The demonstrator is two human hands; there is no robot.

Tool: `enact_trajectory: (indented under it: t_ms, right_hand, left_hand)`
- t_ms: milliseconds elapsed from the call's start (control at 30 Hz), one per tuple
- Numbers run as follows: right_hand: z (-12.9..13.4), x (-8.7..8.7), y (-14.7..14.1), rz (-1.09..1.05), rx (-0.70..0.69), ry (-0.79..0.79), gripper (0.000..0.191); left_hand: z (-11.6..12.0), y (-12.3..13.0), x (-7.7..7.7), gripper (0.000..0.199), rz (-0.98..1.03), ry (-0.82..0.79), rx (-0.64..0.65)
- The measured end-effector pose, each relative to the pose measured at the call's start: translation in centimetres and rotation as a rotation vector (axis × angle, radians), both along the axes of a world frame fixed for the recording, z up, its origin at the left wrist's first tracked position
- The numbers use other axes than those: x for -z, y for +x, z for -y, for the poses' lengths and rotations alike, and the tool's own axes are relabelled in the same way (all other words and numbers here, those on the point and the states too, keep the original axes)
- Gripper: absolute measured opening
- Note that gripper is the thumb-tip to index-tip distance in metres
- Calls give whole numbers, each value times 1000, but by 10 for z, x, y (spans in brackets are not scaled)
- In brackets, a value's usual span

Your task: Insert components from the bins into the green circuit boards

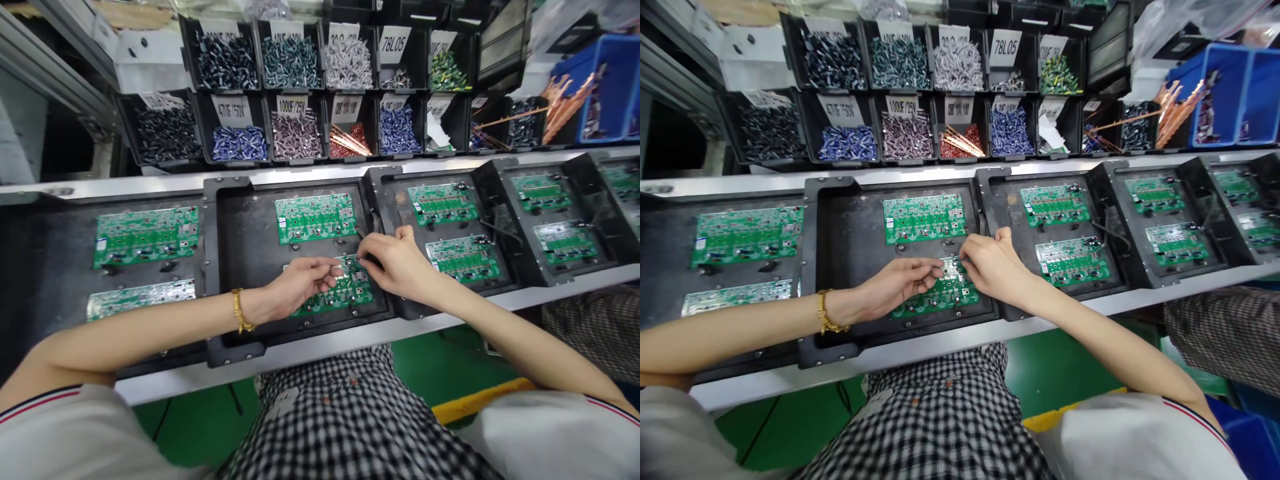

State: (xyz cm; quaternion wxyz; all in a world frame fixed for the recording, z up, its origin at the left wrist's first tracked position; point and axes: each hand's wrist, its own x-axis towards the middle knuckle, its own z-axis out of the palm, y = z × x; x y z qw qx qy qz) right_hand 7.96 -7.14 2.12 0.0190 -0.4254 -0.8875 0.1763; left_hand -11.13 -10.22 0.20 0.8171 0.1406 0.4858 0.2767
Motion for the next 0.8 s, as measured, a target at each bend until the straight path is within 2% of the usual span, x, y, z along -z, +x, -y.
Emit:
enact_trajectory:
  t_ms: [100,300,467,667,800]
  right_hand:
    - [-3,10,4,79,-42,-27,13]
    - [-6,26,2,14,-18,-13,12]
    - [-4,27,2,68,-58,56,13]
    - [-4,30,3,181,-211,196,21]
    - [-8,25,4,73,-138,85,14]
  left_hand:
    - [-5,-4,4,12,-40,68,1]
    - [-17,-2,8,15,11,86,-33]
    - [-17,-1,7,13,13,85,-40]
    - [-15,-1,7,23,7,85,-19]
    - [-12,0,10,34,-13,62,-2]
